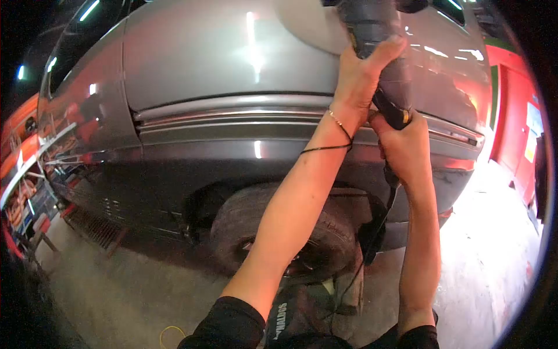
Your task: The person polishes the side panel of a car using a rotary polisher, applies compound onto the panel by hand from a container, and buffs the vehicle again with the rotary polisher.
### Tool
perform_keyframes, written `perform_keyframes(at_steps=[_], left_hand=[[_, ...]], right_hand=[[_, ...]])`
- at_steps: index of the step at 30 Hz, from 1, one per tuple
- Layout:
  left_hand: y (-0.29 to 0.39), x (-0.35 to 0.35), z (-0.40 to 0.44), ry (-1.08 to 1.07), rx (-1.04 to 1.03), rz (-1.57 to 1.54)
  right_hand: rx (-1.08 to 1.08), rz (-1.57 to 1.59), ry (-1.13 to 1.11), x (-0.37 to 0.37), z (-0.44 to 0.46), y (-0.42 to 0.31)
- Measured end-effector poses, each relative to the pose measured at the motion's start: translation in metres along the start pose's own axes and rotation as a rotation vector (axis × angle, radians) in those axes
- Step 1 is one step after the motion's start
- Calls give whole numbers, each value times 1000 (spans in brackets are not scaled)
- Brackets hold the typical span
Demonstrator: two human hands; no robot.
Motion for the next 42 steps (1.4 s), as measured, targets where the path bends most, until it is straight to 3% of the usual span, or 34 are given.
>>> perform_keyframes(at_steps=[1, 3, 5, 7, 11, 15, 17, 23, 24, 29, 32, 42], left_hand=[[4, 8, -6, 7, -1, 13], [19, 26, -20, 54, -45, 67], [30, 47, -30, 97, -52, 102], [37, 66, -40, 152, -86, 48], [36, 81, -62, 147, -58, 31], [11, 74, -62, 141, -61, 25], [-7, 56, -55, 114, -50, 42], [-49, 17, -27, -199, -36, -6], [-52, 10, -33, -179, 64, -93], [-70, 8, -58, -121, 73, -74], [-58, 22, -76, -5, -75, 11], [30, 85, -102, 41, -43, 11]], right_hand=[[0, 11, -9, -9, -3, -1], [205, 43, 8, -24, -7, -16], [171, 36, -53, -40, -9, -23], [298, -79, -6, -49, -15, -34], [343, -195, -28, -63, -21, -28], [229, -141, -44, -52, -24, -3], [213, -106, 48, -36, -24, 9], [63, -11, 99, -8, -19, 61], [41, -16, 124, -6, -21, 68], [-2, 60, 141, -13, -45, 91], [29, 48, 155, -30, -57, 100], [131, 53, 30, -105, -66, 33]])
Point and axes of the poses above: each hand's wrist, its own z-axis towards the middle knuckle, its own x-axis out of the back of the hand, y = z × x, the point moved 7 cm from there along z, towards the middle knuckle, and after that the axes turned 9 degrees about -z, right-handed, at the moved point
